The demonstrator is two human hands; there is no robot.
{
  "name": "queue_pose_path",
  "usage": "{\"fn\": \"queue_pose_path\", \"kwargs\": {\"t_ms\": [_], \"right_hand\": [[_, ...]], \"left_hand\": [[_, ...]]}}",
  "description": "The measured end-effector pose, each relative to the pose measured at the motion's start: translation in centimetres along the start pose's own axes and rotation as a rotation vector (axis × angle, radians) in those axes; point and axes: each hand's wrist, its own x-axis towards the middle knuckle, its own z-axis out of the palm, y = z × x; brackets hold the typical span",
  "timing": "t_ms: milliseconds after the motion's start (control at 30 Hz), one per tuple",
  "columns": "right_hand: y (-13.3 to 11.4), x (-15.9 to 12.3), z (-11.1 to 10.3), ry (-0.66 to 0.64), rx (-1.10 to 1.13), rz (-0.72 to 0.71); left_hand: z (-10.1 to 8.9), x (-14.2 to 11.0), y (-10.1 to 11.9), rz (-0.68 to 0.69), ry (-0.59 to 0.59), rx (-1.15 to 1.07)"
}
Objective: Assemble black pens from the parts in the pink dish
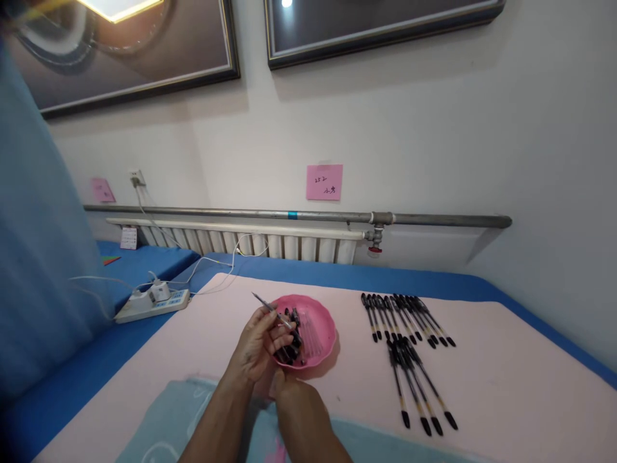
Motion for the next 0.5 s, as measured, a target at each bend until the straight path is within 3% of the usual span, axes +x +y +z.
{"fn": "queue_pose_path", "kwargs": {"t_ms": [333, 500], "right_hand": [[-0.5, 2.1, -0.2, 0.015, 0.111, 0.097], [0.2, 0.4, -0.8, 0.084, 0.236, 0.08]], "left_hand": [[-0.3, 0.2, -0.3, -0.01, -0.004, 0.033], [-0.6, 0.3, 0.2, -0.001, 0.012, 0.054]]}}
